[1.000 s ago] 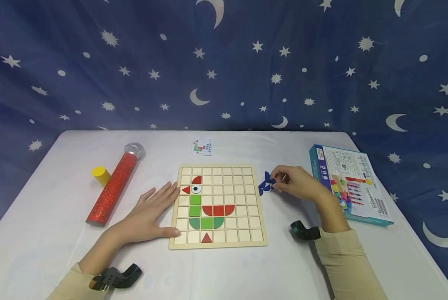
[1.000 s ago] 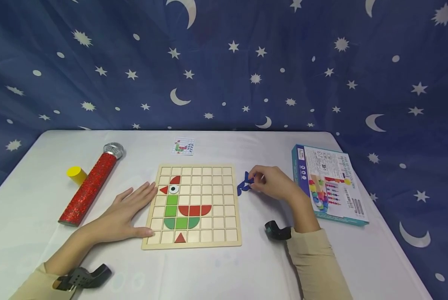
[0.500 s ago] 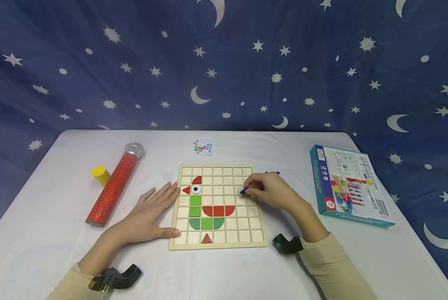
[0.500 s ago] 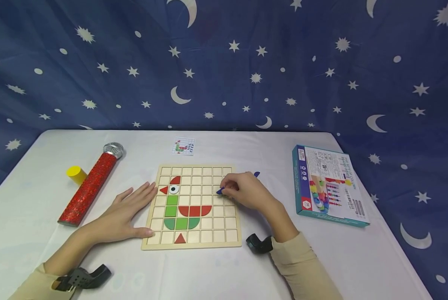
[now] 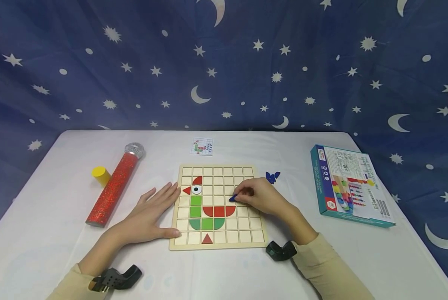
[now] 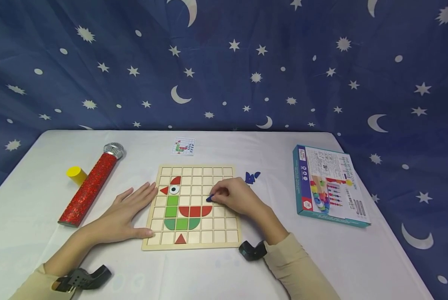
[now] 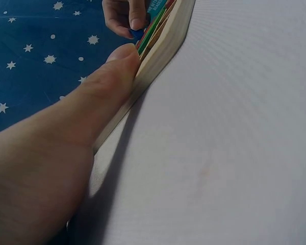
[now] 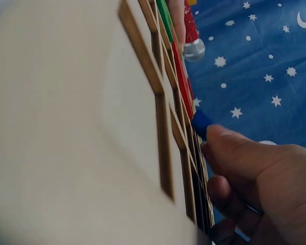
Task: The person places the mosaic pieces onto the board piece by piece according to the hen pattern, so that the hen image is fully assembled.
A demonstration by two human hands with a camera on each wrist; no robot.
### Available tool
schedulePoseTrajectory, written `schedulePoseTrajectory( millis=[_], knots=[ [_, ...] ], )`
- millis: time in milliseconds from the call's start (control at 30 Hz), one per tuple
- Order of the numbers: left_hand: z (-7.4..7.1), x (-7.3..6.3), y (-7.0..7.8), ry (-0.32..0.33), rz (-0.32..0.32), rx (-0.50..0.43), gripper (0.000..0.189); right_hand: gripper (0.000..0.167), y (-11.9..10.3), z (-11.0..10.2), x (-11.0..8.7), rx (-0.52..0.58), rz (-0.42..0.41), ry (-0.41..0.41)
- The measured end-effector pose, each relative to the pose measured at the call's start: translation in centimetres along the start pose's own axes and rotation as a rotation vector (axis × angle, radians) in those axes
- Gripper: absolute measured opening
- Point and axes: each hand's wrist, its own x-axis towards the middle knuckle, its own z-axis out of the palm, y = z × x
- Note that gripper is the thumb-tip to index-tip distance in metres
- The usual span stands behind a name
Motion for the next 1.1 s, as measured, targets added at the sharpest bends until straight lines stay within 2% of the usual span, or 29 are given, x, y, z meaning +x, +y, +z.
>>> schedulePoseTrajectory(
  millis=[433, 700, 1100],
  knots=[
    [-0.08, -0.01, 0.02, -0.002, 0.002, 0.003, 0.111, 0.006, -0.38, 0.52, 0.09, -0.022, -0.007, -0.015],
    [-0.18, 0.08, 0.08, -0.009, -0.011, 0.009, 0.112, 0.006, -0.52, 0.49, 0.14, -0.036, 0.023, -0.039],
    [-0.28, 0.12, 0.12, -0.008, -0.003, 0.012, 0.111, 0.013, -0.56, 0.47, 0.06, -0.063, -0.018, -0.040]
  ],
)
